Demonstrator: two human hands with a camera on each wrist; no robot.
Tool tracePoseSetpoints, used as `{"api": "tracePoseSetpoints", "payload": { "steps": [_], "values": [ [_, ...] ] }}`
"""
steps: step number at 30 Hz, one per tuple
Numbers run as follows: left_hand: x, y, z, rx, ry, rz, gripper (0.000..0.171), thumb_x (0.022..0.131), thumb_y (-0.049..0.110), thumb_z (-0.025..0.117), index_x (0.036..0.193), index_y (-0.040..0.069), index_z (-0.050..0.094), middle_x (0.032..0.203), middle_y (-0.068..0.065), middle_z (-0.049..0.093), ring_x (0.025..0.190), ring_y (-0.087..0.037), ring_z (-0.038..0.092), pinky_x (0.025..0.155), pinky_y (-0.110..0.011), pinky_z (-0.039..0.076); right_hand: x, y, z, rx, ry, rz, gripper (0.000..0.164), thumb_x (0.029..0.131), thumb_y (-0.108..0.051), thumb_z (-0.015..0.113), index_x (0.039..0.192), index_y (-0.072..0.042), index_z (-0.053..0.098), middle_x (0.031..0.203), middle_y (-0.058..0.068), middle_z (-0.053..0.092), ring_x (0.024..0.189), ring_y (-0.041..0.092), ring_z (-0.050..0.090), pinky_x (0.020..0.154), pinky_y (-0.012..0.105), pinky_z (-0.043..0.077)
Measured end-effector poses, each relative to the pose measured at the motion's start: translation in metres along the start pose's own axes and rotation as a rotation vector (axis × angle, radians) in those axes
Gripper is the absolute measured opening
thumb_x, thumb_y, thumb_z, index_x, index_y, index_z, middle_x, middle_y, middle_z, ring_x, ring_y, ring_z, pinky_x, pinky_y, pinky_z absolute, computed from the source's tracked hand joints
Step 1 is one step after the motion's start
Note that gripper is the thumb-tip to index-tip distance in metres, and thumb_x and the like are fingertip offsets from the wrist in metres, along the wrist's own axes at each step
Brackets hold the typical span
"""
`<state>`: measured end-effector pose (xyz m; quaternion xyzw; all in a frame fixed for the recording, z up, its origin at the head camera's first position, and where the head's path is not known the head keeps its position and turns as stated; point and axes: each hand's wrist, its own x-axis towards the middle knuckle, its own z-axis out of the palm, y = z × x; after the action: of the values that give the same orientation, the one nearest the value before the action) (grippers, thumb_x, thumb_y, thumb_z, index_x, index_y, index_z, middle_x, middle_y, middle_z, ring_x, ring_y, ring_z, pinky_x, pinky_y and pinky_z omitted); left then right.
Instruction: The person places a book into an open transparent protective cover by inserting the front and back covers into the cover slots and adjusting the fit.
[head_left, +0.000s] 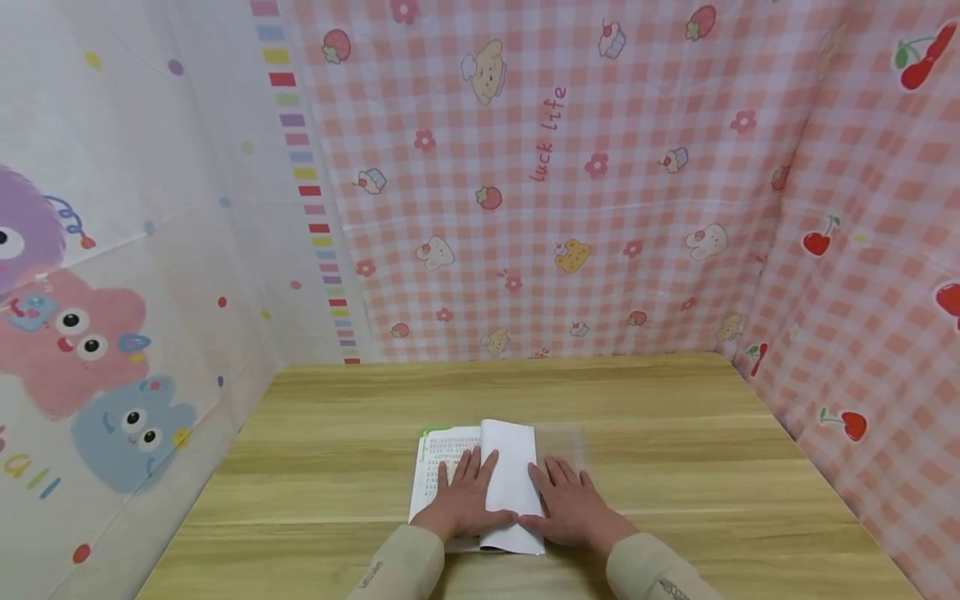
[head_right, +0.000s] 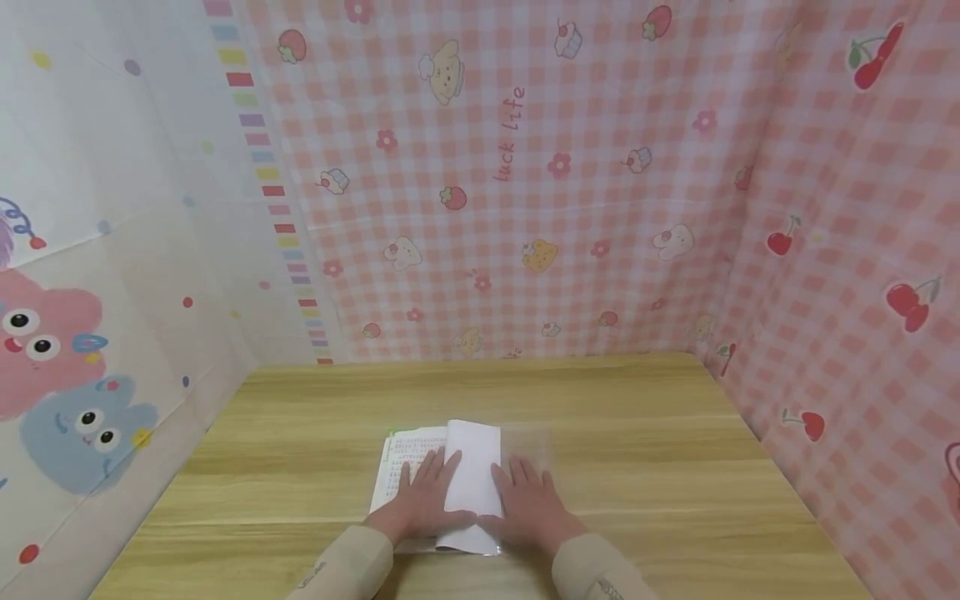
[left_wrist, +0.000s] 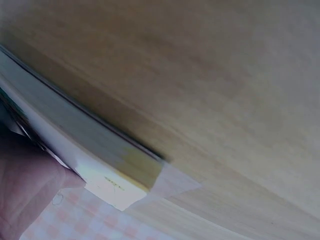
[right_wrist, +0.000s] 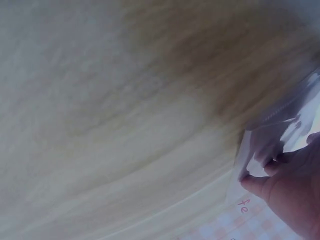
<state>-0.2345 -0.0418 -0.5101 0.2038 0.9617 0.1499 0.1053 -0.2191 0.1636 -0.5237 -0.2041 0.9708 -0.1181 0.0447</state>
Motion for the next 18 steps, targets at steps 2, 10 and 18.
{"api": "tracePoseSetpoints", "payload": {
  "steps": [2,10,18],
  "values": [
    [-0.001,0.000,0.000,-0.005,0.004,0.005,0.099,0.080,0.066,0.056,0.152,0.008,0.021,0.156,-0.025,0.018,0.141,-0.038,0.012,0.109,-0.069,0.009,-0.002,-0.001,-0.002,0.004,0.005,-0.018,0.081,0.087,-0.062,0.050,0.144,-0.005,0.040,0.148,0.030,0.032,0.134,0.044,0.026,0.101,0.071,0.026],
    [-0.002,-0.002,0.002,-0.009,0.004,0.012,0.102,0.078,0.070,0.054,0.152,0.009,0.020,0.157,-0.025,0.016,0.141,-0.038,0.011,0.109,-0.069,0.008,-0.009,-0.005,-0.006,0.002,0.018,-0.038,0.081,0.088,-0.066,0.044,0.142,-0.006,0.044,0.147,0.032,0.033,0.133,0.046,0.026,0.100,0.072,0.026],
    [-0.004,-0.004,0.004,-0.020,-0.009,0.018,0.100,0.080,0.068,0.054,0.152,0.009,0.019,0.157,-0.025,0.016,0.141,-0.038,0.011,0.108,-0.070,0.008,-0.011,-0.005,-0.003,0.003,0.000,-0.024,0.077,0.088,-0.060,0.049,0.144,-0.007,0.042,0.149,0.031,0.031,0.135,0.045,0.024,0.102,0.071,0.025]
  ]
}}
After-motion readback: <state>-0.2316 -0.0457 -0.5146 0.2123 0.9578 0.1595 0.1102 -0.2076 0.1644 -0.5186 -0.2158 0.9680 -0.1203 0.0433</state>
